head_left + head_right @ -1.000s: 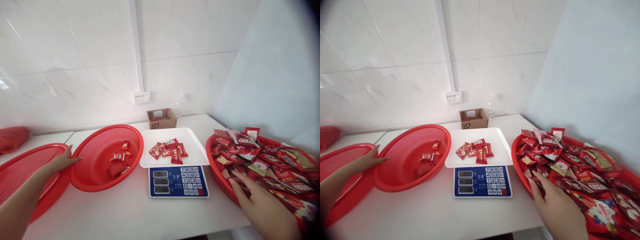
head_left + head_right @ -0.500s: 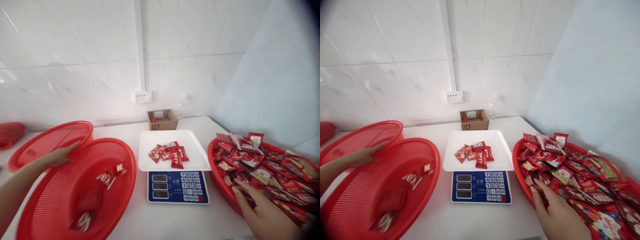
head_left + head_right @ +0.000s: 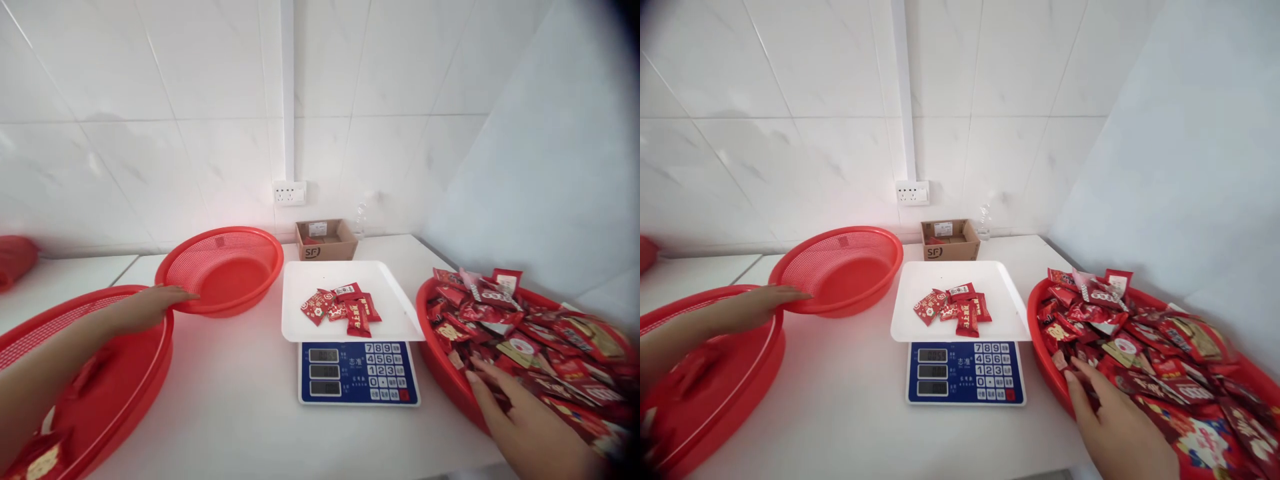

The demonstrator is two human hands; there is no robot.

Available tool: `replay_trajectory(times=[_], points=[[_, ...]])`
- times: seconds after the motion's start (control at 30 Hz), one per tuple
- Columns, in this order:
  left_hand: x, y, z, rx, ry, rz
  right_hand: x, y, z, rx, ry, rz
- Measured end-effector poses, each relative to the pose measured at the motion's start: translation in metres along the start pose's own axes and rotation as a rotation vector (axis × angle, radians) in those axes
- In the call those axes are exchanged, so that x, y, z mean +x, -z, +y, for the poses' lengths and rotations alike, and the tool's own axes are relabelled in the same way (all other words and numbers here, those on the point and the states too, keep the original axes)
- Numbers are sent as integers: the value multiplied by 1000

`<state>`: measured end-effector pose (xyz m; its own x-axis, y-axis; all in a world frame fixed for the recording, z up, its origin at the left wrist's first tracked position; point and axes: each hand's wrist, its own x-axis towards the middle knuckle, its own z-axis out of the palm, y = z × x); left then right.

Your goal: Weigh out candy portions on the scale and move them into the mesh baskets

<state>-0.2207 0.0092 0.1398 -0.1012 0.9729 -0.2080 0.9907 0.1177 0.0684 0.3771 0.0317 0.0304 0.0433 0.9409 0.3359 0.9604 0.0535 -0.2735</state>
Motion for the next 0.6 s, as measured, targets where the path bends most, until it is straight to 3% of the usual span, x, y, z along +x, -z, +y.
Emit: replay_trajectory(times=[0.13,0.27,0.4,0.5,0.6], points=[[16,5,46,-103,-139,71,1,6,-10,-53,-72,-22],[37,4,126,-143,-531,47,3,14,-26,-106,-152,-17],[58,-9,202,-87,-719,-46,5,23,-44,-119,-267,-72],[70,-24,234,-39,-750,-38,5,25,-50,-113,-258,-53],[76,-35,242,-11,-772,-17,3,22,-51,-125,-218,29]])
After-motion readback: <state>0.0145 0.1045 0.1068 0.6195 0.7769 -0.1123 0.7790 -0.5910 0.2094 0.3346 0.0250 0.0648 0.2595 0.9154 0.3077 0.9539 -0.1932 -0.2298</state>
